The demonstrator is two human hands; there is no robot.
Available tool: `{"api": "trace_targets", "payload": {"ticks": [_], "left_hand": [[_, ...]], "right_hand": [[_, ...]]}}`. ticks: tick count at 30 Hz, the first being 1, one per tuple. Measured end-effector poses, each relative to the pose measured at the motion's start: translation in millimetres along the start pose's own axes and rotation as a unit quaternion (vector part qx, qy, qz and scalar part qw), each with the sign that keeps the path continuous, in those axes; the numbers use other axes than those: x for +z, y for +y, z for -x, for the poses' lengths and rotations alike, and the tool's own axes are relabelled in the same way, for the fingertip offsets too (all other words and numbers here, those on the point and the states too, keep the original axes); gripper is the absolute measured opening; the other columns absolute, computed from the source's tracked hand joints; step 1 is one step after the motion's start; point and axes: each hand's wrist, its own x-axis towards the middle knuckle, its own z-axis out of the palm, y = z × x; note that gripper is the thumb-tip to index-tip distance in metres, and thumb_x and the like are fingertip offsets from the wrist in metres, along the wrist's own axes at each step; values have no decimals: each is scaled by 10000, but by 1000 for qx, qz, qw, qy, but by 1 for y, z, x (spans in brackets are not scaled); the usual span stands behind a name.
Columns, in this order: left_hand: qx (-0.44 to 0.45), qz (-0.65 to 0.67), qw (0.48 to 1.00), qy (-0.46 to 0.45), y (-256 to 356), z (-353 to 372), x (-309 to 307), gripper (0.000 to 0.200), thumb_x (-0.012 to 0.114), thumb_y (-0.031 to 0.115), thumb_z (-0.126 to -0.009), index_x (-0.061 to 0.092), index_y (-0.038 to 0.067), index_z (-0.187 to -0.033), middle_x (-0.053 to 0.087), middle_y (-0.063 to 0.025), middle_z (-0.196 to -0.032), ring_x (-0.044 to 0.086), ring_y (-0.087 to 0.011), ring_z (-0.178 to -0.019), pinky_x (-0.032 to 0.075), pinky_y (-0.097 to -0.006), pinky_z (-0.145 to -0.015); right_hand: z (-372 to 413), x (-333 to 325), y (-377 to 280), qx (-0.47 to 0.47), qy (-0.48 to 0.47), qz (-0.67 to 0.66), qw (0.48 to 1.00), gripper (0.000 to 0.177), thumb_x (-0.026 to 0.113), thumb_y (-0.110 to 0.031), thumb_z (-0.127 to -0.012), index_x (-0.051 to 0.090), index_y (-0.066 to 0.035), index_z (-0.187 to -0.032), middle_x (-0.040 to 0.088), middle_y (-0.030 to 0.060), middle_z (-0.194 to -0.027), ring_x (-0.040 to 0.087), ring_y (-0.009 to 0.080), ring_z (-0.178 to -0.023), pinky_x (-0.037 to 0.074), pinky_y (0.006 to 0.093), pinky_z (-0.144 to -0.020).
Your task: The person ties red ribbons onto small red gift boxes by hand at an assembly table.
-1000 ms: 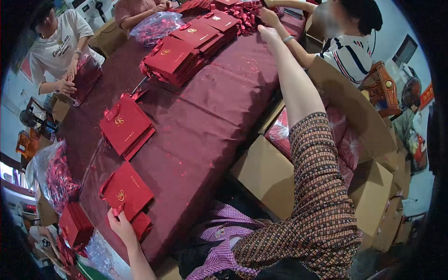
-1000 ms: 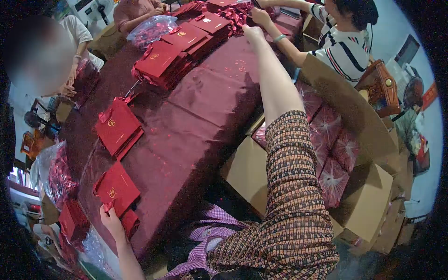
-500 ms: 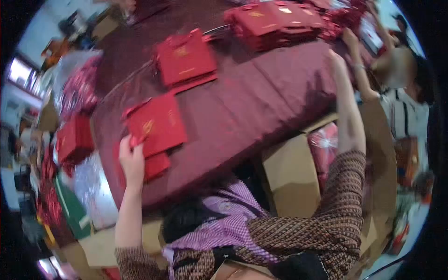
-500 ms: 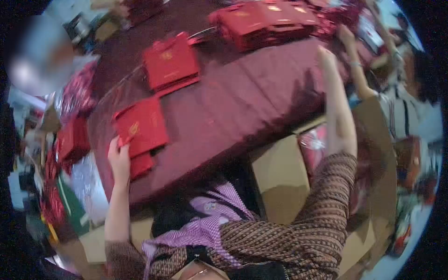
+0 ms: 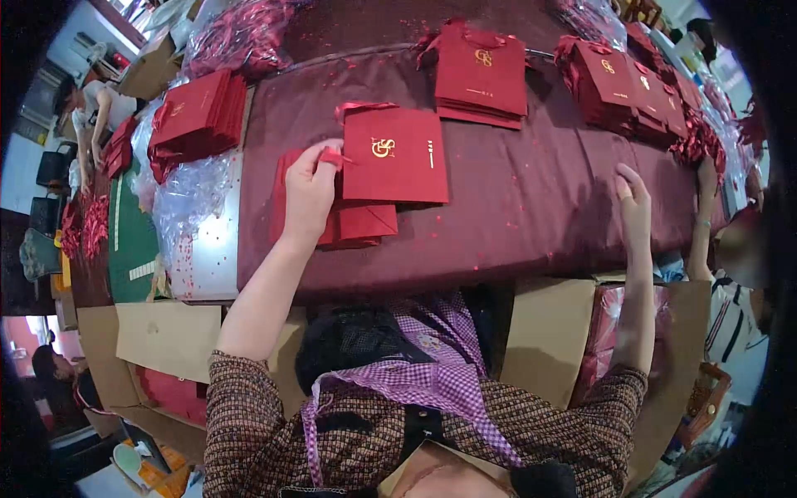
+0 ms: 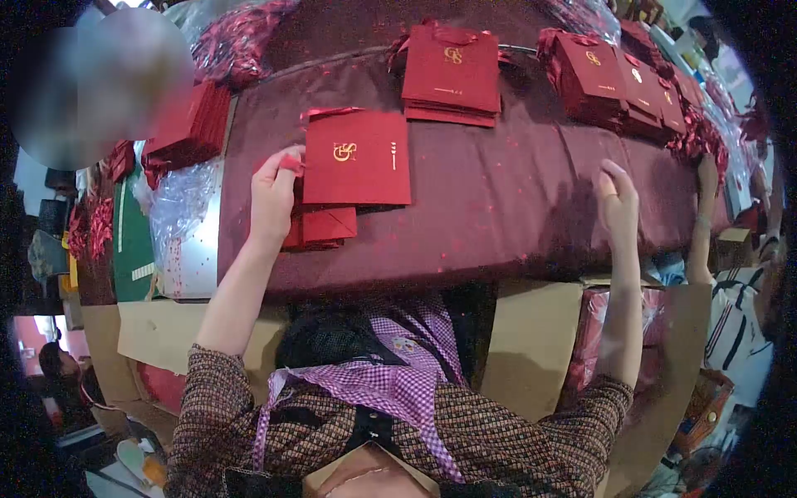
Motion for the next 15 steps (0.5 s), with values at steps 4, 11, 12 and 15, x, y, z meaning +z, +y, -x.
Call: {"api": "trace_targets", "payload": {"ticks": [4,11,12,15], "left_hand": [[-93,124,988,-26,24,-10,-13,337,504,295,-970,632,0,-1073,642,-31,-893,572,-102,-817,436,-241,-797],[31,-9,992,122,47,-13,-31,361,560,228,-948,516,-9,-1217,577,-88,-1101,548,-165,-982,430,-287,-886],[67,0,991,112,50,-8,-28,329,552,160,-945,514,-15,-1220,554,-89,-1130,532,-159,-1017,415,-286,-907],[246,-261,933,2,72,12,-17,261,541,64,-906,531,-21,-1152,549,-127,-1138,515,-248,-1082,384,-334,-960]], "right_hand": [[20,39,-46,-45,-75,-6,996,281,575,-79,-907,603,-28,-1182,652,48,-1023,567,112,-918,449,256,-858],[65,59,-110,-188,-214,41,958,287,624,-72,-835,600,-44,-1120,573,192,-1226,535,367,-1149,429,395,-969],[69,54,-114,-204,-211,53,955,311,627,-105,-847,578,-59,-1151,561,181,-1248,531,362,-1149,417,409,-977],[75,37,-116,-197,-196,84,957,338,600,-159,-882,538,-75,-1204,537,171,-1284,489,346,-1202,360,424,-1024]]}}
